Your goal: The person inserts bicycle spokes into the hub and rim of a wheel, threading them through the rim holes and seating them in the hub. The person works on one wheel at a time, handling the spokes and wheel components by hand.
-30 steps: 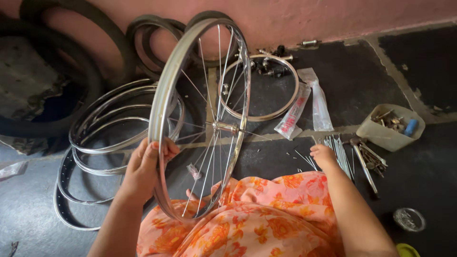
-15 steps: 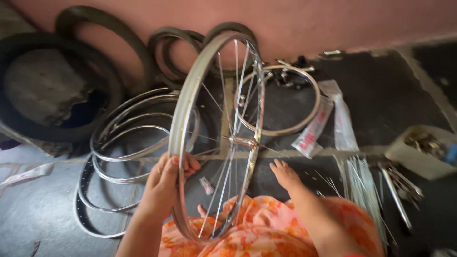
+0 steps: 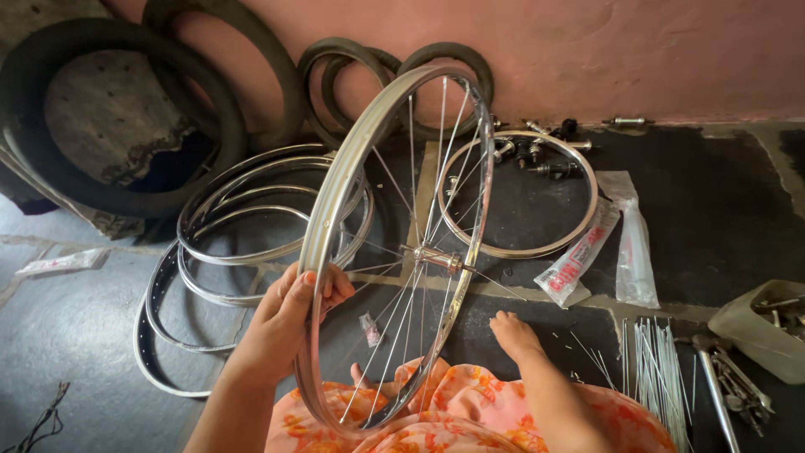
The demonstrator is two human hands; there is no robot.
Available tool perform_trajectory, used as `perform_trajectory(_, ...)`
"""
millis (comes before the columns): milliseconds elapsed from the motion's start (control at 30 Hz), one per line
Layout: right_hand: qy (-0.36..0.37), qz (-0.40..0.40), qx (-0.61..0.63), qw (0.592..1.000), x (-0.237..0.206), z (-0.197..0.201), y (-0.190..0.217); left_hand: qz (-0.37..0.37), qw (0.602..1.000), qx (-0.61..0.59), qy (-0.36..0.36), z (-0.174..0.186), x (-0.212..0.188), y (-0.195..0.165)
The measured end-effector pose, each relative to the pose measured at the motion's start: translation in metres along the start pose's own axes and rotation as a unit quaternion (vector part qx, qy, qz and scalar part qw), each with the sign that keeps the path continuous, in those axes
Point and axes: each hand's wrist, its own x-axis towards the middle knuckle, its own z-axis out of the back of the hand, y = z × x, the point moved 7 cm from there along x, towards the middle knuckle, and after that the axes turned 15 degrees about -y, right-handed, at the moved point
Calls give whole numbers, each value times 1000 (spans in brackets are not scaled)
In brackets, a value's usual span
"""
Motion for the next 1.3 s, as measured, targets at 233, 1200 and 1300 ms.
perform_trajectory(233, -261, 136, 3, 956, -2, 33, 23, -3, 1000, -13, 21, -8, -6, 5)
perform_trajectory(1200, 0, -18, 45, 999, -16, 1, -3, -14, 998, -2, 58, -22, -4, -6)
perform_trajectory(1300, 15, -39, 54, 998, -18, 0, -3, -16, 998, -8, 63, -26, -3, -7)
